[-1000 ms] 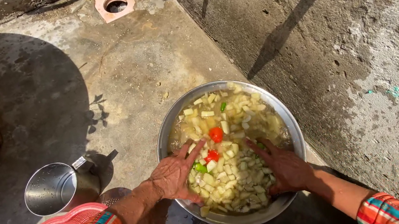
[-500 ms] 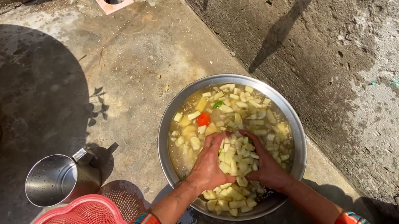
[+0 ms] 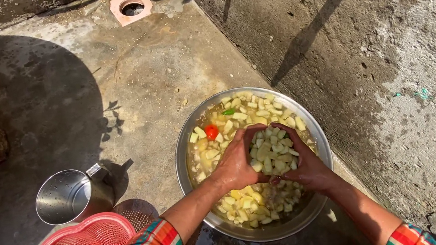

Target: Wash chopped potatoes and other vegetables in a large metal bowl under a faucet.

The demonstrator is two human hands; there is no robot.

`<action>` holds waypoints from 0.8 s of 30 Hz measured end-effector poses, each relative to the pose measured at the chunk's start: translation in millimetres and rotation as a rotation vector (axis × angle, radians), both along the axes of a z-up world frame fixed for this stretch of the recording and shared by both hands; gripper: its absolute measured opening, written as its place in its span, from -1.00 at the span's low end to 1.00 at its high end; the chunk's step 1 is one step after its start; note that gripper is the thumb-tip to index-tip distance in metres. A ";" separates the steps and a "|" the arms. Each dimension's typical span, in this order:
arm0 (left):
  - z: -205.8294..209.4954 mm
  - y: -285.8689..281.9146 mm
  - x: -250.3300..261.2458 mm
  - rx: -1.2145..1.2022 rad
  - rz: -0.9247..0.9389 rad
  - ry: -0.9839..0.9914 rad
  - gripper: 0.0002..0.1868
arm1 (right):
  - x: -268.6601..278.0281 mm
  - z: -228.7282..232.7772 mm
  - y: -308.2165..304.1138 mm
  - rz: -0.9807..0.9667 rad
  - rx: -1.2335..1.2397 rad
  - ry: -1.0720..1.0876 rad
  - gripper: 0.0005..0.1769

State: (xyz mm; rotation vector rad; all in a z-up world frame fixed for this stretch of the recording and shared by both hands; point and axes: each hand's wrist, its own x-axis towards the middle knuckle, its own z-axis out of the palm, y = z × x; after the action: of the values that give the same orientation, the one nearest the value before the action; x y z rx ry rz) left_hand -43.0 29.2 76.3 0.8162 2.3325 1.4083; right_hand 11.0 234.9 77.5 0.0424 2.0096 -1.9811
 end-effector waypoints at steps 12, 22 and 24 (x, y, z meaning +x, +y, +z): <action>-10.2 -13.9 -4.1 0.043 0.021 0.046 0.21 | -5.9 -0.1 -12.2 0.002 -0.023 -0.035 0.30; 47.7 -119.2 22.6 -0.115 0.180 0.028 0.22 | -21.5 42.9 -108.7 0.220 -0.039 -0.039 0.36; 75.0 -158.3 36.9 -0.080 0.203 0.104 0.17 | -20.2 67.4 -146.4 0.307 -0.110 0.025 0.30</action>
State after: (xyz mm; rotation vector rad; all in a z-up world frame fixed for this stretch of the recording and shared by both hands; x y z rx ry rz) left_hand -6.1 -129.2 151.3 0.6615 2.5961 1.3685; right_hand -9.3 88.5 144.9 -0.2987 1.7918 -1.8964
